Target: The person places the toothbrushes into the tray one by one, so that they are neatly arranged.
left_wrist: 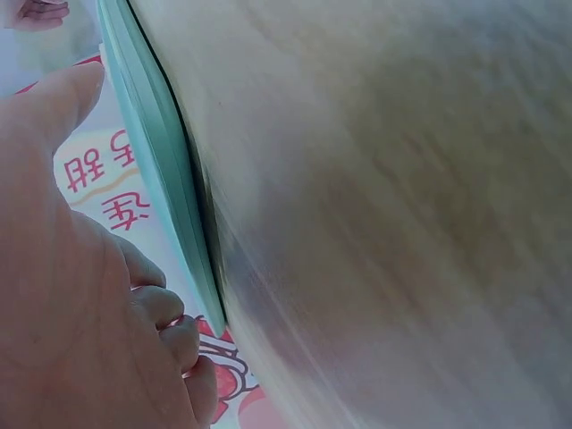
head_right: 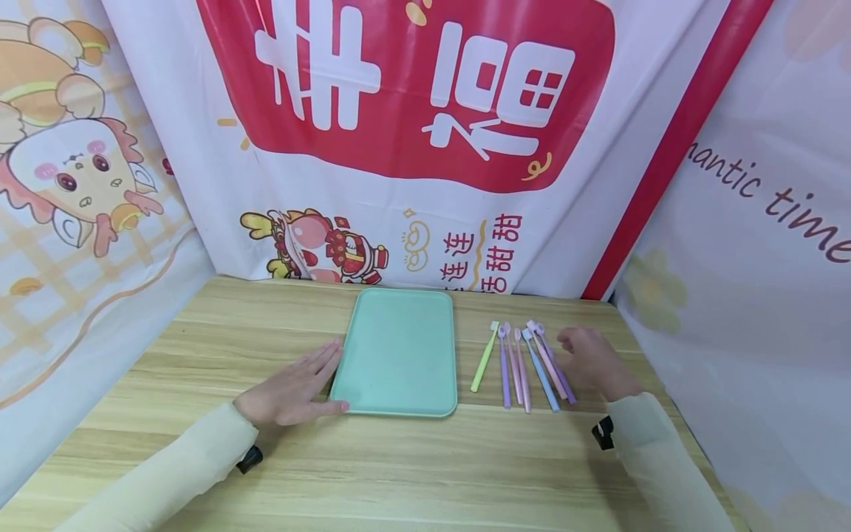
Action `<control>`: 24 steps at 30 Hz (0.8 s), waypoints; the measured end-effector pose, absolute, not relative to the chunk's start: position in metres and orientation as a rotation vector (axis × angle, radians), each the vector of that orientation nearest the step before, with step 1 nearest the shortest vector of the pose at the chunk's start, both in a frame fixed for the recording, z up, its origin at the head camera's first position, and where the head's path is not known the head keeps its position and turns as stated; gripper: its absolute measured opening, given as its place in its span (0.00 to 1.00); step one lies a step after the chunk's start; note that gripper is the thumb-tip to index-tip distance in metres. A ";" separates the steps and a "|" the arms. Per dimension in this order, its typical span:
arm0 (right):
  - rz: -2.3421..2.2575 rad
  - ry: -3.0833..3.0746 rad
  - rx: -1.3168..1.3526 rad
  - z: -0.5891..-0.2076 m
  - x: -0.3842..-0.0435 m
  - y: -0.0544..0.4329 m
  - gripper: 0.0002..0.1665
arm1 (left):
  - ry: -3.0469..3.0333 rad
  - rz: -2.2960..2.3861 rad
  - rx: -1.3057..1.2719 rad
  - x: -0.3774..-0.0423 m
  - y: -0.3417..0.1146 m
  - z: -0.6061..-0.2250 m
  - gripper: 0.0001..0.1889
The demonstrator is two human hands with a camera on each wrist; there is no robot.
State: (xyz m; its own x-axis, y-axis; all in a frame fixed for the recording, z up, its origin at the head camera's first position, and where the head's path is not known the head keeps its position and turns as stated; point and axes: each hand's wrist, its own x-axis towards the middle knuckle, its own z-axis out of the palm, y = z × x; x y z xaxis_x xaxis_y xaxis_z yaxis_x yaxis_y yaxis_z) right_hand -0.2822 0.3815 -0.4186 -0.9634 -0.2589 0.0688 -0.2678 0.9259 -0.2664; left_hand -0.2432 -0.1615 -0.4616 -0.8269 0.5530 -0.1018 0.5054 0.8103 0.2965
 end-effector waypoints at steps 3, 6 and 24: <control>0.424 -3.066 0.412 -0.419 -0.283 0.385 0.24 | 2.806 0.379 0.828 -0.243 -0.161 -0.462 0.54; 0.437 -3.129 0.342 -0.421 -0.284 0.388 0.23 | 2.802 0.381 0.820 -0.242 -0.161 -0.462 0.54; 0.577 -3.234 0.188 -0.441 -0.286 0.402 0.20 | 2.785 0.337 0.814 -0.240 -0.158 -0.462 0.53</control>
State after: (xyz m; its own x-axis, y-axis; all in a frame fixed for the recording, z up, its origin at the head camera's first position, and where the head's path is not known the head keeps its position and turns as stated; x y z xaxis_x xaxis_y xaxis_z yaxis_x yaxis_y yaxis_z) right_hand -0.2860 0.4017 -0.4414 -0.9825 -0.1377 -0.1256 -0.0857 0.9323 -0.3514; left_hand -0.2400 -0.1581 -0.4623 -0.8224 0.5502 -0.1450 0.4996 0.8202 0.2786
